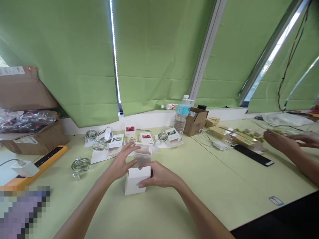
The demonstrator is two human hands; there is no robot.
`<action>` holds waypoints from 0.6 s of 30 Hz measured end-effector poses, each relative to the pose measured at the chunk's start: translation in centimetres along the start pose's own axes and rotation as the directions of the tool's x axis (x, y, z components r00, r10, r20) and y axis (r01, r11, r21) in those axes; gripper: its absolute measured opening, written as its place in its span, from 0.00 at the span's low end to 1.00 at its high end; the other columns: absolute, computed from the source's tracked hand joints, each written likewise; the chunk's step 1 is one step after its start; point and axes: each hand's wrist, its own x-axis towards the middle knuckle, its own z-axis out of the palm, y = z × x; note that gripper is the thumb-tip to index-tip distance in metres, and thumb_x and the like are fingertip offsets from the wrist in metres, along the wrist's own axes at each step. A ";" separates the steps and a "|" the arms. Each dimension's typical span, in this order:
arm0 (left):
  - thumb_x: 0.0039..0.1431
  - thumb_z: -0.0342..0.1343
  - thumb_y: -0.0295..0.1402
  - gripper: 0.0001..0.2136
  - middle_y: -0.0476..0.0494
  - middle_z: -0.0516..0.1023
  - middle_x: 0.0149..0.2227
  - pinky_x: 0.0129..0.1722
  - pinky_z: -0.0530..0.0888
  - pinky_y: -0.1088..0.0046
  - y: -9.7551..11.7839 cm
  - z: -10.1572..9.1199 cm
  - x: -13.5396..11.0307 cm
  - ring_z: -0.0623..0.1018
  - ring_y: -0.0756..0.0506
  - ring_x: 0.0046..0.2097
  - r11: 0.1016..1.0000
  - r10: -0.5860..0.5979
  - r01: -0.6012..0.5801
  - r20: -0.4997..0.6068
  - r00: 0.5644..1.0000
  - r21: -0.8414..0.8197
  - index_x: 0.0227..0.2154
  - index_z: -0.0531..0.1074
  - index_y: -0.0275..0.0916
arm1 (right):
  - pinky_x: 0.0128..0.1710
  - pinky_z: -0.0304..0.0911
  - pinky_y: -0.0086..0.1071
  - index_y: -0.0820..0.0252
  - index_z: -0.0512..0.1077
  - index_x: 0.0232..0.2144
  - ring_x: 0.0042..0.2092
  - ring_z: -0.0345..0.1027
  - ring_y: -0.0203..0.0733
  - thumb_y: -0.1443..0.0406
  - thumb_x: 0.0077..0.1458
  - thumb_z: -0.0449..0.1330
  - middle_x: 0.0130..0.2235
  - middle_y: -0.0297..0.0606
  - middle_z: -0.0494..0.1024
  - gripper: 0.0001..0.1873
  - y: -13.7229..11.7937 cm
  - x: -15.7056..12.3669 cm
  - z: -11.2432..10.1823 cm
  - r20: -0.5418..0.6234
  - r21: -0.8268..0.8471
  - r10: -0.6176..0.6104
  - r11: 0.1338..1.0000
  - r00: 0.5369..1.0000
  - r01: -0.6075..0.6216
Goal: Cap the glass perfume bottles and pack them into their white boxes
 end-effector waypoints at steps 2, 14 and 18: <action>0.61 0.52 0.39 0.20 0.48 0.54 0.67 0.61 0.60 0.54 -0.3 0.3 0.5 0.56 0.38 0.66 1.000 0.003 -0.003 0.013 1.000 0.017 0.57 0.64 0.54 | 0.28 0.58 0.26 0.57 0.73 0.44 0.29 0.62 0.34 0.53 0.40 0.71 0.31 0.31 0.73 0.28 -0.1 -0.1 -0.1 0.011 0.032 -0.016 0.999 1.000 0.016; 0.59 0.54 0.35 0.15 0.45 0.73 0.53 0.54 0.70 0.61 -1.3 2.0 1.3 0.74 0.42 0.53 0.989 -0.016 -0.002 -0.124 0.992 -0.145 0.49 0.68 0.45 | 0.27 0.58 0.25 0.57 0.73 0.41 0.30 0.65 0.35 0.57 0.43 0.69 0.32 0.30 0.75 0.22 0.5 0.1 0.3 0.054 0.064 -0.031 0.998 0.998 0.027; 0.60 0.53 0.36 0.14 0.45 0.74 0.51 0.47 0.75 0.64 -0.9 1.5 0.5 0.77 0.43 0.48 0.981 -0.069 0.043 -0.130 0.989 -0.191 0.49 0.67 0.46 | 0.29 0.60 0.26 0.58 0.74 0.40 0.32 0.66 0.35 0.59 0.45 0.68 0.34 0.31 0.76 0.19 0.7 0.3 0.5 0.067 0.085 -0.060 0.995 0.996 0.054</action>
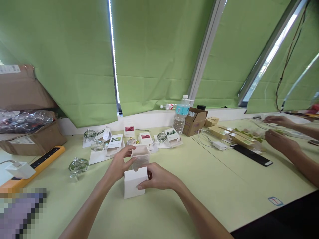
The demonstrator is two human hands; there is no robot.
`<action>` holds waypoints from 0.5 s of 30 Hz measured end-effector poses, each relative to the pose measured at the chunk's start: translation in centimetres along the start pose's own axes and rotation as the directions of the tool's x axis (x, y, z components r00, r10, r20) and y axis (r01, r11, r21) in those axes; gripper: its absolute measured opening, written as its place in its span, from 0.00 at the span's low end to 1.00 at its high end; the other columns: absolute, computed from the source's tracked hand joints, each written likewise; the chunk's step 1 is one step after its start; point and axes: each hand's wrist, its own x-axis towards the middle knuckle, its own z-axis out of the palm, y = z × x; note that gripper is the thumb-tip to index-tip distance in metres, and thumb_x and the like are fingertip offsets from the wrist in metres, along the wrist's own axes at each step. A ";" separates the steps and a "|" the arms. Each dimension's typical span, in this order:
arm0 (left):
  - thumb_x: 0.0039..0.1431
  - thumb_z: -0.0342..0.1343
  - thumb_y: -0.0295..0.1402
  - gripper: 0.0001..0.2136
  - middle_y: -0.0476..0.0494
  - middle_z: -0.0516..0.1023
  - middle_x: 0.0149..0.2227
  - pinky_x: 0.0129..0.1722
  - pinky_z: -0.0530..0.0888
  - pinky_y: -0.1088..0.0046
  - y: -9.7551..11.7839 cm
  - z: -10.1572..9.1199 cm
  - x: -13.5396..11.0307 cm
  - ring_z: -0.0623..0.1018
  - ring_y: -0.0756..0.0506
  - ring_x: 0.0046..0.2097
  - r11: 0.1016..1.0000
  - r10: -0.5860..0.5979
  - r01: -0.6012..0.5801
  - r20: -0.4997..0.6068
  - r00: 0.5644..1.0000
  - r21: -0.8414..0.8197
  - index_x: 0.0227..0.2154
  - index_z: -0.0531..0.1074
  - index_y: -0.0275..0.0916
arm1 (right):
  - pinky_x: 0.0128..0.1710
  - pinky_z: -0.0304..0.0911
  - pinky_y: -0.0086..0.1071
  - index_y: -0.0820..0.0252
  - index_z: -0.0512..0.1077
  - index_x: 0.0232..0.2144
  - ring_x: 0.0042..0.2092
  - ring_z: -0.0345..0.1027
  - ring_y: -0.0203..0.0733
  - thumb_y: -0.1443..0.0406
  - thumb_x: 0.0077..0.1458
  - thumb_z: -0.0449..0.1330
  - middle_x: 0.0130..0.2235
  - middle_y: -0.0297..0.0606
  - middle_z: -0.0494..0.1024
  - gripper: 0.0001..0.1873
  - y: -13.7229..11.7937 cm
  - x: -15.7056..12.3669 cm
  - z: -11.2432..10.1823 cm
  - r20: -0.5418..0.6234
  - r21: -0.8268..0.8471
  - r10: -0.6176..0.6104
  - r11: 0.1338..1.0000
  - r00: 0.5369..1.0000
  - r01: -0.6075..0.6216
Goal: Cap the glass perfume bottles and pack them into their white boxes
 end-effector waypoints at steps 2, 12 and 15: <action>0.59 0.54 0.37 0.14 0.45 0.74 0.50 0.45 0.75 0.63 0.4 -0.6 -0.5 0.78 0.43 0.46 0.998 -0.055 0.055 0.005 0.998 -0.032 0.48 0.67 0.46 | 0.28 0.59 0.26 0.58 0.74 0.39 0.31 0.66 0.36 0.58 0.45 0.68 0.34 0.32 0.77 0.19 0.1 0.0 0.0 -0.026 -0.011 0.024 1.000 0.999 -0.025; 0.50 0.59 0.29 0.20 0.41 0.74 0.51 0.47 0.74 0.63 -0.1 -2.0 -2.1 0.77 0.42 0.48 0.965 -0.136 0.136 0.017 0.991 -0.224 0.49 0.68 0.44 | 0.25 0.63 0.28 0.61 0.75 0.39 0.31 0.68 0.37 0.58 0.48 0.67 0.35 0.38 0.78 0.17 -1.1 -0.1 0.0 -0.282 0.371 -0.036 0.917 0.959 0.143; 0.49 0.61 0.29 0.21 0.39 0.74 0.52 0.47 0.74 0.62 0.4 -2.1 -2.2 0.77 0.40 0.48 0.966 -0.101 0.109 0.048 0.994 -0.236 0.48 0.69 0.42 | 0.25 0.67 0.30 0.61 0.76 0.38 0.31 0.69 0.39 0.58 0.48 0.67 0.36 0.40 0.78 0.16 -1.1 0.0 -0.1 -0.464 0.421 -0.057 0.864 0.884 0.276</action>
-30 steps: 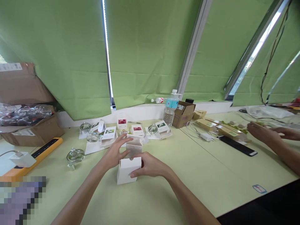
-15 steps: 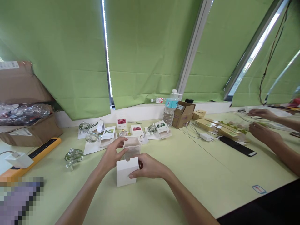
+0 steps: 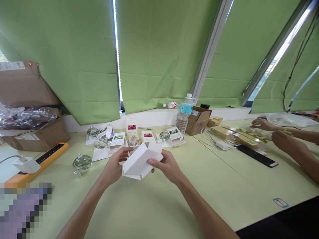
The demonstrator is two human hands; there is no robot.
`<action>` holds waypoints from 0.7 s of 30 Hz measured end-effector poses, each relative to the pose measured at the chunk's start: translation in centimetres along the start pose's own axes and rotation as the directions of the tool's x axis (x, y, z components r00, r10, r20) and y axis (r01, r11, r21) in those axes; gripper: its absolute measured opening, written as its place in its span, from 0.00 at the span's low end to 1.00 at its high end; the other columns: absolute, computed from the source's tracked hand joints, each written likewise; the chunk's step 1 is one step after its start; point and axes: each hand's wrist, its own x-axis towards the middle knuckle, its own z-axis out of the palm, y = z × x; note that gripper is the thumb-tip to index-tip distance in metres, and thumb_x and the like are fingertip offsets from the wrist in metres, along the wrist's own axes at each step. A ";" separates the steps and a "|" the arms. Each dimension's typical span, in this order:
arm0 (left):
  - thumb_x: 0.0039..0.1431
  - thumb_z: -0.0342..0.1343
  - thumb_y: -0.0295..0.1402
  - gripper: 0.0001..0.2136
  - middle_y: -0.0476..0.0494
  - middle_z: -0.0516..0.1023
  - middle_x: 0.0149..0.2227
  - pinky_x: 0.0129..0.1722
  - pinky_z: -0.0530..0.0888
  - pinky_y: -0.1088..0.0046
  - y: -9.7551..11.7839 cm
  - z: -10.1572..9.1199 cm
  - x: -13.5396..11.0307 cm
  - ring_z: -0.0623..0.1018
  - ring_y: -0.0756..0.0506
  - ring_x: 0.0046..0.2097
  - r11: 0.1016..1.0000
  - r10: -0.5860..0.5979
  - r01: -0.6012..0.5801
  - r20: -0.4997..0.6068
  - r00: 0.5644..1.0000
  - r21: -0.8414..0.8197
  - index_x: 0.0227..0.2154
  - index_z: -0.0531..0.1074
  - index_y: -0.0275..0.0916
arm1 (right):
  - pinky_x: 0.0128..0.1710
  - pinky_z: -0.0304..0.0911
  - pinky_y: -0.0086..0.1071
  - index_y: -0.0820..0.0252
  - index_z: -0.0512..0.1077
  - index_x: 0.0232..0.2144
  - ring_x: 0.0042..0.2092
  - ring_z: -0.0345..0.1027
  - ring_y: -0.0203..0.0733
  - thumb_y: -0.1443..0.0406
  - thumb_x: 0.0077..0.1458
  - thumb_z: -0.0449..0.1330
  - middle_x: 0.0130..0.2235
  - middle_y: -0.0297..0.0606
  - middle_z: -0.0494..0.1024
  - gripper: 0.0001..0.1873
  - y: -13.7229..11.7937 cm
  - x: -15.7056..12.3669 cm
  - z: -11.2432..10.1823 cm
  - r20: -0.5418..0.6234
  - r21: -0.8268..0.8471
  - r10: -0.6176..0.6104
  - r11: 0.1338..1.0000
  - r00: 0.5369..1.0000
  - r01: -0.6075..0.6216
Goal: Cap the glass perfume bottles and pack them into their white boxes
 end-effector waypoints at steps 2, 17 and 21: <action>0.50 0.61 0.31 0.20 0.40 0.75 0.52 0.47 0.75 0.62 0.5 0.0 -0.1 0.77 0.40 0.48 1.000 0.003 -0.003 -0.003 1.000 0.004 0.48 0.69 0.43 | 0.24 0.69 0.30 0.61 0.76 0.36 0.30 0.69 0.38 0.59 0.48 0.68 0.35 0.39 0.78 0.14 0.1 0.2 -0.1 -0.117 0.027 -0.055 0.998 0.992 0.058; 0.56 0.57 0.35 0.19 0.44 0.77 0.50 0.49 0.75 0.58 1.7 1.0 -0.8 0.78 0.41 0.49 0.999 -0.008 0.005 0.069 0.998 0.040 0.52 0.68 0.45 | 0.29 0.76 0.38 0.62 0.73 0.39 0.37 0.74 0.47 0.55 0.49 0.66 0.39 0.43 0.79 0.20 1.0 0.5 0.2 -0.350 -0.167 -0.191 0.976 0.917 0.140; 0.56 0.57 0.36 0.20 0.44 0.77 0.50 0.50 0.75 0.58 1.7 1.0 -0.9 0.78 0.41 0.48 0.999 -0.014 0.011 0.072 0.997 0.049 0.53 0.67 0.46 | 0.27 0.74 0.35 0.61 0.74 0.37 0.33 0.73 0.43 0.54 0.50 0.65 0.35 0.39 0.79 0.18 0.9 0.4 0.0 -0.300 -0.298 -0.225 0.945 0.927 0.133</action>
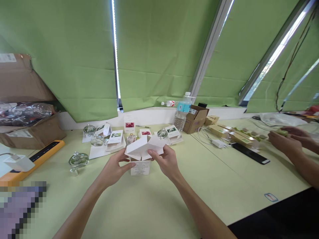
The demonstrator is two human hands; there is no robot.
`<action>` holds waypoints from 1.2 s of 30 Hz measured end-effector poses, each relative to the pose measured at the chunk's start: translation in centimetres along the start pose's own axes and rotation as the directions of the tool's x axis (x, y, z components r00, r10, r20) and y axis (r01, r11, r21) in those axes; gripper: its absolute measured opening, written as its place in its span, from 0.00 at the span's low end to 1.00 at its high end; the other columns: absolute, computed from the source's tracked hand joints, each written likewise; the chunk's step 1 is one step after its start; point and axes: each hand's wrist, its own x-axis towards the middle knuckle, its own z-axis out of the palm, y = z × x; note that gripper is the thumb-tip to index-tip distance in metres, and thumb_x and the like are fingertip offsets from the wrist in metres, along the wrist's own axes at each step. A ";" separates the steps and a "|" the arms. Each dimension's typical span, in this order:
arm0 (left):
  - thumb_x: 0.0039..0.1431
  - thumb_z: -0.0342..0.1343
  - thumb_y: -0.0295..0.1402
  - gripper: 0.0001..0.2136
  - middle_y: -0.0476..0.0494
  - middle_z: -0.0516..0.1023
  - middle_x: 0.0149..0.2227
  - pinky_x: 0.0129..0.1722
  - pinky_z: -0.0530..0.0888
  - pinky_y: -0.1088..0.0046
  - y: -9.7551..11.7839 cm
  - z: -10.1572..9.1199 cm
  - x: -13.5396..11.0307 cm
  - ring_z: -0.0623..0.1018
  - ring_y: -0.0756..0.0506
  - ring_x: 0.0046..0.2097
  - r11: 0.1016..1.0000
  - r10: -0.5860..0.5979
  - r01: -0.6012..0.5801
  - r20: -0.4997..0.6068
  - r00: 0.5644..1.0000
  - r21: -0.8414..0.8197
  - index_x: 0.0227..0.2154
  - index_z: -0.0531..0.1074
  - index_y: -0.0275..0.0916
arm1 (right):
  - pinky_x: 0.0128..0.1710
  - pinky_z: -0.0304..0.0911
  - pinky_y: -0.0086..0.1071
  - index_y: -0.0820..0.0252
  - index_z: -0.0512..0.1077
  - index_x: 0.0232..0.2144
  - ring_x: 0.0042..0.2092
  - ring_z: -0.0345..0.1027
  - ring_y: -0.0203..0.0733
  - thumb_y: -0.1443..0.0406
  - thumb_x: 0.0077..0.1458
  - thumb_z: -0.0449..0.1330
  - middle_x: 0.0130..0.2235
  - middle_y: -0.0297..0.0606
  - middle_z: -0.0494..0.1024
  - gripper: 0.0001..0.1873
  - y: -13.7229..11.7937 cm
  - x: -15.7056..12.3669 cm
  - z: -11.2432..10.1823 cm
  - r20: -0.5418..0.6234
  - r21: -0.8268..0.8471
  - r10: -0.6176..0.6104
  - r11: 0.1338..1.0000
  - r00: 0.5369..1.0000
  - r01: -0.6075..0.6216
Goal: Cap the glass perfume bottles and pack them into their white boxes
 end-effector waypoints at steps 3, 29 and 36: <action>0.57 0.57 0.37 0.19 0.44 0.76 0.51 0.50 0.75 0.60 0.0 -0.1 0.0 0.78 0.41 0.48 1.000 -0.019 0.019 0.008 1.000 0.007 0.52 0.68 0.46 | 0.25 0.71 0.32 0.61 0.74 0.38 0.31 0.70 0.40 0.55 0.52 0.64 0.33 0.38 0.78 0.16 -0.3 0.2 -0.5 -0.008 -0.085 -0.057 0.995 0.998 0.056; 0.57 0.56 0.41 0.20 0.44 0.79 0.44 0.48 0.74 0.58 -0.2 0.3 -0.5 0.78 0.39 0.48 0.978 0.040 -0.026 -0.067 0.997 0.206 0.51 0.61 0.47 | 0.24 0.65 0.28 0.57 0.66 0.43 0.32 0.67 0.38 0.57 0.57 0.59 0.37 0.37 0.73 0.15 -0.7 0.3 -0.8 0.018 -0.245 -0.130 0.961 0.991 0.131; 0.59 0.54 0.39 0.15 0.46 0.76 0.46 0.46 0.75 0.63 0.1 0.4 -0.6 0.78 0.42 0.46 0.970 0.093 -0.079 -0.049 0.994 0.228 0.48 0.64 0.47 | 0.26 0.67 0.29 0.57 0.65 0.49 0.35 0.68 0.39 0.57 0.58 0.57 0.42 0.40 0.73 0.18 -1.0 0.2 -0.6 0.065 -0.274 -0.154 0.947 0.986 0.166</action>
